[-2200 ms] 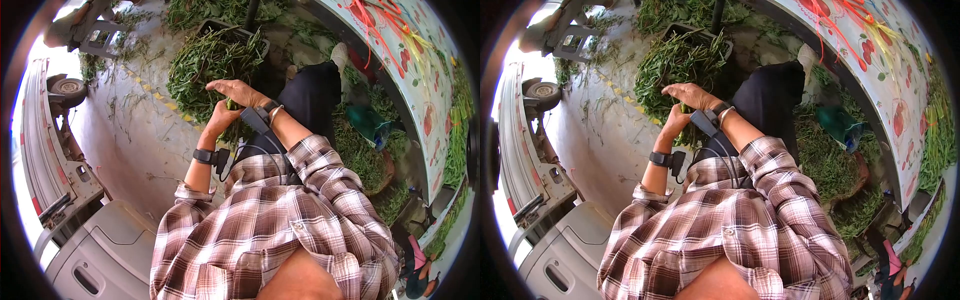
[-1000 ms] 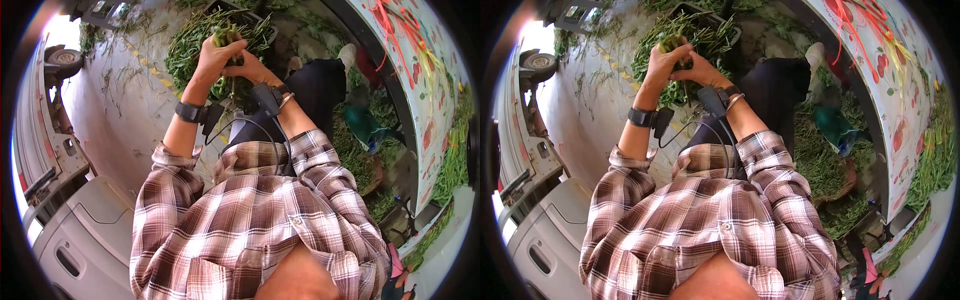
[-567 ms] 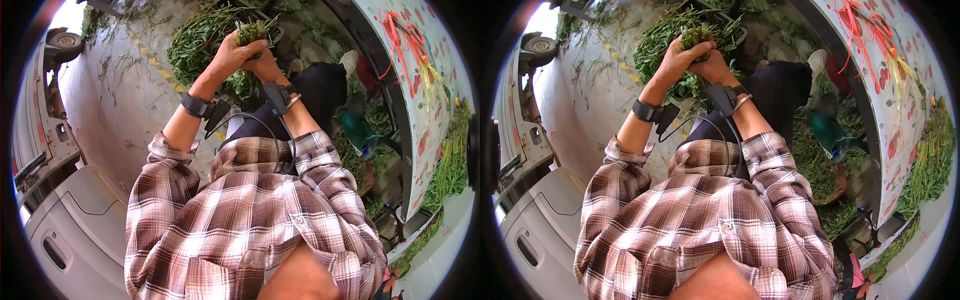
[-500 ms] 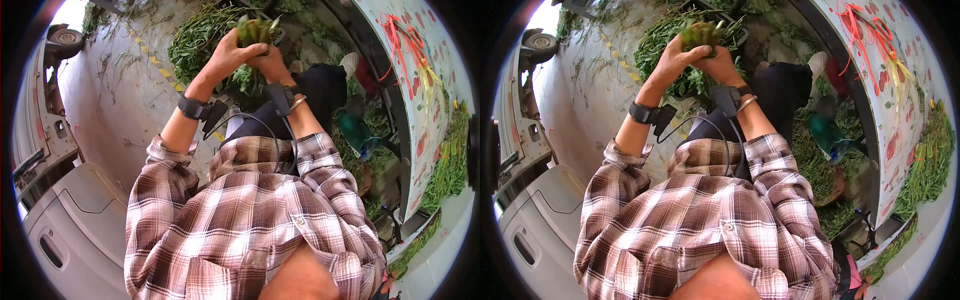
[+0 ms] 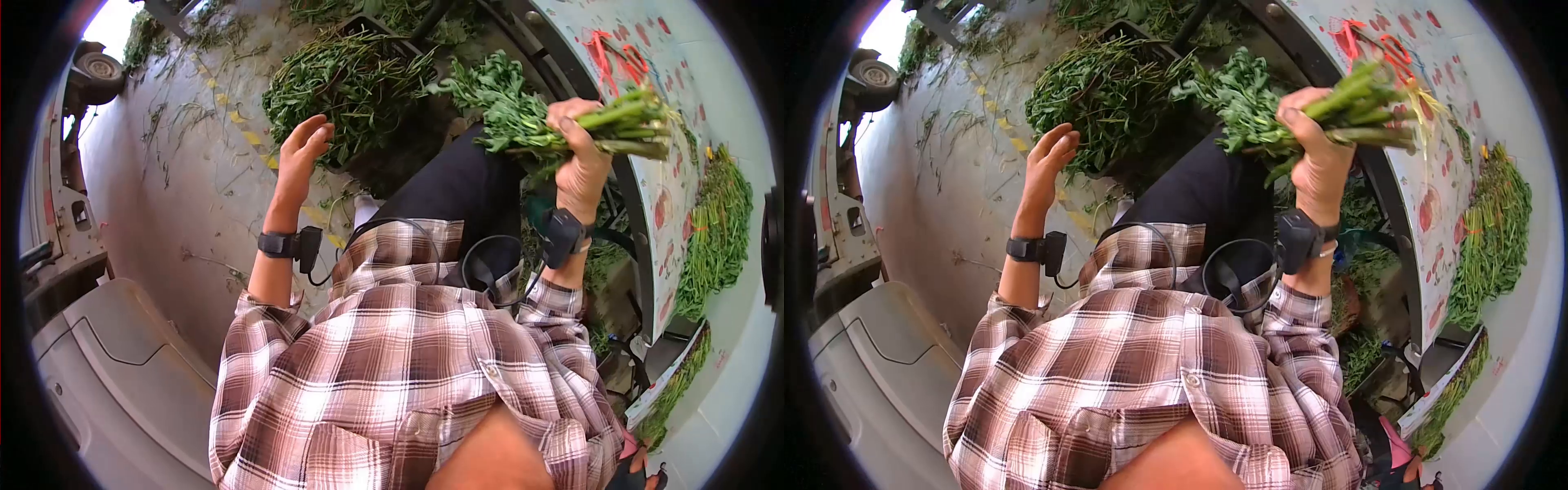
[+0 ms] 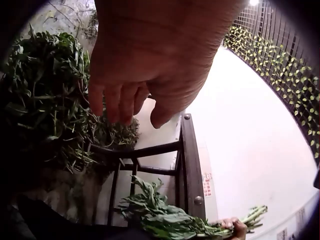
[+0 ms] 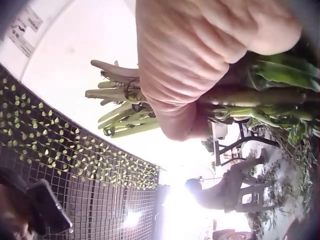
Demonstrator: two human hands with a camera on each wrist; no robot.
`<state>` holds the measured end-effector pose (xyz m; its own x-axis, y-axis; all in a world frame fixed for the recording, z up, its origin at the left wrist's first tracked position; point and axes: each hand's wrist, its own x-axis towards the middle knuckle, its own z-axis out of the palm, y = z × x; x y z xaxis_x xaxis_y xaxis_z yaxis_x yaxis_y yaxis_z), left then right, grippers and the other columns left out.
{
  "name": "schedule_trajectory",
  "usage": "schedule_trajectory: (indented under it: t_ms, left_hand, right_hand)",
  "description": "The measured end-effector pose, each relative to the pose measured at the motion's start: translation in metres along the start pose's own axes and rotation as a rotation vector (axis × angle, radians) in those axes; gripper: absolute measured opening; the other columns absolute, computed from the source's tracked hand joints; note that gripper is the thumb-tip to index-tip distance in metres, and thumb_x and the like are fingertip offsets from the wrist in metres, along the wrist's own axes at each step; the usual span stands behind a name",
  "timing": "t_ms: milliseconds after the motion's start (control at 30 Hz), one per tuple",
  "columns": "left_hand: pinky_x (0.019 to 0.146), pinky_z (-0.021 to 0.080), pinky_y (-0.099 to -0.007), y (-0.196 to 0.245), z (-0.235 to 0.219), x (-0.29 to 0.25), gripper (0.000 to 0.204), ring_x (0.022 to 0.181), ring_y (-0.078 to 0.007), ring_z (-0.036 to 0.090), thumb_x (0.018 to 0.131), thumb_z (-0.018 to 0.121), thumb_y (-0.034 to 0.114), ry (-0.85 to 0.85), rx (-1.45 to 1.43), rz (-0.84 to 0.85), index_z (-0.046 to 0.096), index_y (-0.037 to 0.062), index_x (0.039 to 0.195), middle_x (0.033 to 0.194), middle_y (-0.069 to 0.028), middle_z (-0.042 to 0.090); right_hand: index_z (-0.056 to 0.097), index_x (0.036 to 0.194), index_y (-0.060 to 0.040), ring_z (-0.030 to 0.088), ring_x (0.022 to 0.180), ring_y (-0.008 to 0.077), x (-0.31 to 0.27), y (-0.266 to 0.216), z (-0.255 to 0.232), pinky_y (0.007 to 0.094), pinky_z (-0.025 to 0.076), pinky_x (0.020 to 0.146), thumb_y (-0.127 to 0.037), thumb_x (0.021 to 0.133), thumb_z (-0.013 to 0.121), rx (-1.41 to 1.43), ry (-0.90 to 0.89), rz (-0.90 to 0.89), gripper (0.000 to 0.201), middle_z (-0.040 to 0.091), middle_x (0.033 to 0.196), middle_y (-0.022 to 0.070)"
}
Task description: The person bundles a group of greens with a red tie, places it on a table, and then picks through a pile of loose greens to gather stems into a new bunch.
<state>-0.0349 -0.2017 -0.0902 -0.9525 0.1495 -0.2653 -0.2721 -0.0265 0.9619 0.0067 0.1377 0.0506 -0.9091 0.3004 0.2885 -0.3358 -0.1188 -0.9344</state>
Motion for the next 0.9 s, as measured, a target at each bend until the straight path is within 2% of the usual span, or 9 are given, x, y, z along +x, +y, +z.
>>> schedule_trajectory:
  t_ms: [167,333,733,800,900]
  left_hand:
    - [0.087,0.043,-0.0292,-0.004,-0.003,-0.005,0.038,0.099,-0.0151,0.056,0.089,0.053,0.025,-0.002,-0.017,-0.008,0.052,0.0013,0.119,0.107,-0.0076,0.061]
    - [0.08,0.046,-0.0264,-0.015,-0.009,-0.007,0.032,0.091,-0.0135,0.059,0.089,0.054,0.02,0.024,-0.11,0.012,0.055,0.0003,0.114,0.1,-0.0073,0.063]
    - [0.076,0.046,-0.0234,-0.042,-0.034,-0.035,0.028,0.085,-0.0112,0.059,0.088,0.054,0.018,0.17,-0.186,-0.064,0.058,0.0013,0.11,0.096,-0.006,0.064]
    - [0.081,0.046,-0.0251,-0.047,-0.038,-0.038,0.03,0.091,-0.0124,0.059,0.09,0.053,0.019,0.155,-0.157,-0.086,0.056,0.0015,0.114,0.099,-0.0061,0.063]
    - [0.081,0.046,-0.0251,-0.056,-0.043,-0.039,0.031,0.09,-0.0123,0.059,0.09,0.053,0.02,0.157,-0.171,-0.108,0.056,0.0015,0.114,0.099,-0.0061,0.063]
  right_hand:
    - [0.052,0.077,-0.0022,0.05,0.071,0.0164,-0.025,-0.028,-0.024,0.0283,0.041,0.069,-0.002,0.069,0.063,-0.004,0.13,-0.07,0.013,0.053,0.075,0.0082]
    - [0.05,0.077,-0.0023,0.047,0.072,0.0184,-0.044,-0.044,-0.026,0.0303,0.039,0.072,-0.001,0.07,0.062,-0.039,0.137,-0.137,0.013,0.049,0.072,0.0078]
    - [0.052,0.078,-0.0041,0.05,0.074,0.0168,-0.062,-0.03,-0.039,0.03,0.04,0.074,-0.005,0.068,0.064,-0.146,0.194,-0.021,0.015,0.052,0.075,0.0062]
    - [0.052,0.077,-0.0043,0.05,0.074,0.0173,-0.061,-0.028,-0.039,0.0301,0.04,0.074,-0.005,0.068,0.064,-0.133,0.212,0.008,0.015,0.052,0.075,0.006]
    - [0.052,0.078,-0.0049,0.048,0.077,0.019,-0.062,-0.023,-0.047,0.0335,0.039,0.08,-0.006,0.071,0.063,-0.104,0.181,0.037,0.013,0.049,0.075,0.0065]
